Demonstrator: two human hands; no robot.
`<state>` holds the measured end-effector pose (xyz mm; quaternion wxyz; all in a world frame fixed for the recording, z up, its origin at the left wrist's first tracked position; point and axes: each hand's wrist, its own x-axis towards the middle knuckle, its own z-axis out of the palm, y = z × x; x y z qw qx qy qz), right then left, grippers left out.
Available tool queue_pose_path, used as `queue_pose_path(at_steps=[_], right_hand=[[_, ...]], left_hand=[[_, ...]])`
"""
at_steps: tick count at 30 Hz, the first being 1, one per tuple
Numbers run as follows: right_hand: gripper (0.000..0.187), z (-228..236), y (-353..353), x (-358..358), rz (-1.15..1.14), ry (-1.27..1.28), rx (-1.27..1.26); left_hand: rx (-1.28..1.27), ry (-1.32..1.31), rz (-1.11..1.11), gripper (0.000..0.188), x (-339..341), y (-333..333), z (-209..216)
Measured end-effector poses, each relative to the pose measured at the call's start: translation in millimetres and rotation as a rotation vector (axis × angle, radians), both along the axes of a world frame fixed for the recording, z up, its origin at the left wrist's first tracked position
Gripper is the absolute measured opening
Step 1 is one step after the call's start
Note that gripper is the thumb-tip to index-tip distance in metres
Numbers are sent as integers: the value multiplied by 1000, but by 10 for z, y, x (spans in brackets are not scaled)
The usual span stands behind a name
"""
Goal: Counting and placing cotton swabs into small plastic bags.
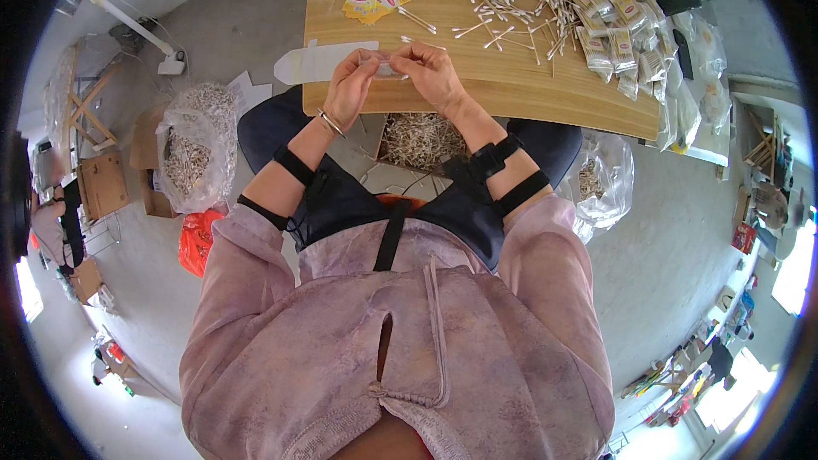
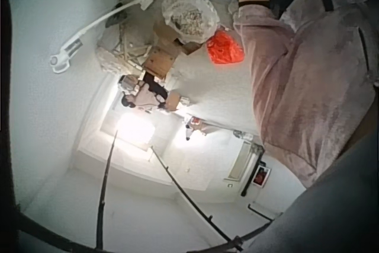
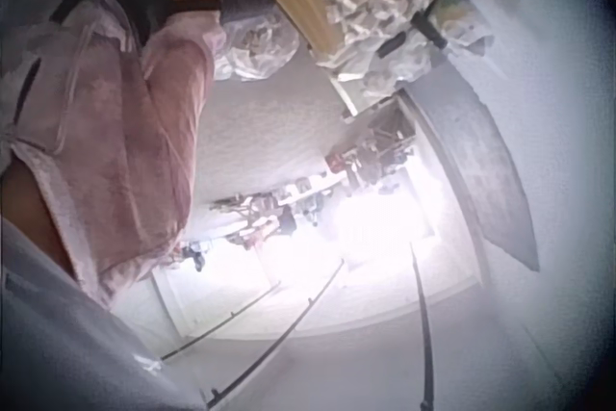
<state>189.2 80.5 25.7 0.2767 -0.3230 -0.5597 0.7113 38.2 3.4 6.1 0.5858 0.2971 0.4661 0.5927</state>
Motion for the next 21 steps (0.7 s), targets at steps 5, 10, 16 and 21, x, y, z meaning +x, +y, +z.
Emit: queue_pose_path(at_steps=[5,10,16,21], right_hand=[[8,30,-53,17,-14,-34,67],[8,31,23,-13,-19,25,50],[8,-1,0,-26,-36,-52,72],[9,-37,56,-8,-21,39,62]], left_hand=[[64,66,41,11,84,-20,16],[48,-5,77,12,57,36,21],[6,-67,62,15,13,-33,97],[9,-4,30,13,-13,10,80]])
